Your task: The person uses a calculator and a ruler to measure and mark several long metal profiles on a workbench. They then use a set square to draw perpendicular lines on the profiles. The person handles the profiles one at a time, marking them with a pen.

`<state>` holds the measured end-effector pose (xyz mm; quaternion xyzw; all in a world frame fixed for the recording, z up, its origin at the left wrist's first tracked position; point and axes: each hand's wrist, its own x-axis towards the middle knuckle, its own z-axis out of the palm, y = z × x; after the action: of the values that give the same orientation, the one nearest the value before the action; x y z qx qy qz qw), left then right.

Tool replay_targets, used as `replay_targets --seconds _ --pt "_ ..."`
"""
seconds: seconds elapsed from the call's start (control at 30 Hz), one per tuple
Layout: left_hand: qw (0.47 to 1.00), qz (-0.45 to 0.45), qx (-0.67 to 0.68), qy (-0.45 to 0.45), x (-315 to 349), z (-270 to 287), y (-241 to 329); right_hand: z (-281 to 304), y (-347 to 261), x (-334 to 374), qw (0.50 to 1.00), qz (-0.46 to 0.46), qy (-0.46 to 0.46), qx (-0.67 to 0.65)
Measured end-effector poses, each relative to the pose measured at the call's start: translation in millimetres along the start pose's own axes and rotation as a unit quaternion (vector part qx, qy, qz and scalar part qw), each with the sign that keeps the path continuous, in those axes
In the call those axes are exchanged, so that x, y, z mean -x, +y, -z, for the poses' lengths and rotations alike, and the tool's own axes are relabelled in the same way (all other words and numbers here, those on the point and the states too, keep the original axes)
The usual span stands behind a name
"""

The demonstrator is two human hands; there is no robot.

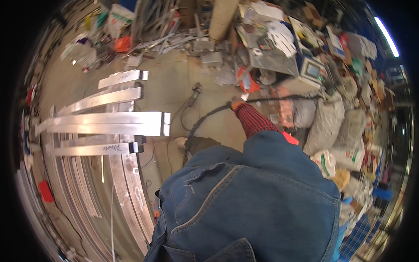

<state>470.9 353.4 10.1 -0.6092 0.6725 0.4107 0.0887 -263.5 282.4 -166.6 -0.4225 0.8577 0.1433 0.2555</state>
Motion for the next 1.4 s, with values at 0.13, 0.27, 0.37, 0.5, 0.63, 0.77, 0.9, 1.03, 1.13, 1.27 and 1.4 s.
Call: replay_targets --seconds 0.13,0.27,0.37,0.5,0.63,0.77,0.9,1.03,1.13,1.27,1.4 --pt "0.99 0.074 0.048 -0.107 -5.6 -3.1 29.1 -75.9 166.8 162.6 0.96 -0.19 -0.103 -0.178" --pt "0.988 -0.064 -0.022 -0.135 -59.7 -14.6 45.0 -88.5 245.4 271.8 0.882 -0.354 -0.045 -0.308" --pt "0.978 -0.128 -0.074 -0.15 -121.4 -30.6 53.1 -80.2 276.4 297.9 0.814 -0.428 0.032 -0.391" --pt "0.974 -0.158 0.001 -0.164 -173.3 -55.3 84.4 -46.9 313.2 258.9 0.76 -0.472 0.171 -0.412" --pt "0.972 -0.184 -0.028 -0.144 -203.1 -63.0 139.1 7.8 396.6 208.6 0.748 -0.481 0.241 -0.388" --pt "0.977 -0.165 -0.093 -0.102 -195.6 -76.2 193.7 70.5 522.9 128.3 0.74 -0.468 0.291 -0.385" --pt "0.988 -0.102 -0.079 -0.08 -193.6 -123.0 256.7 151.7 661.0 9.3 0.742 -0.456 0.353 -0.341" --pt "0.997 0.002 -0.052 -0.057 -184.0 -187.0 323.5 213.4 767.7 -114.5 0.752 -0.43 0.329 -0.376" --pt "0.996 0.083 -0.01 -0.04 -168.7 -226.4 375.8 245.3 824.7 -203.7 0.765 -0.453 0.32 -0.328" --pt "0.983 0.171 0.059 -0.012 -143.3 -261.7 427.8 250.0 880.8 -274.6 0.832 -0.414 0.242 -0.28" --pt "0.953 0.262 0.148 0.027 -119.2 -285.3 459.9 248.6 912.1 -321.6 0.867 -0.381 0.215 -0.238"
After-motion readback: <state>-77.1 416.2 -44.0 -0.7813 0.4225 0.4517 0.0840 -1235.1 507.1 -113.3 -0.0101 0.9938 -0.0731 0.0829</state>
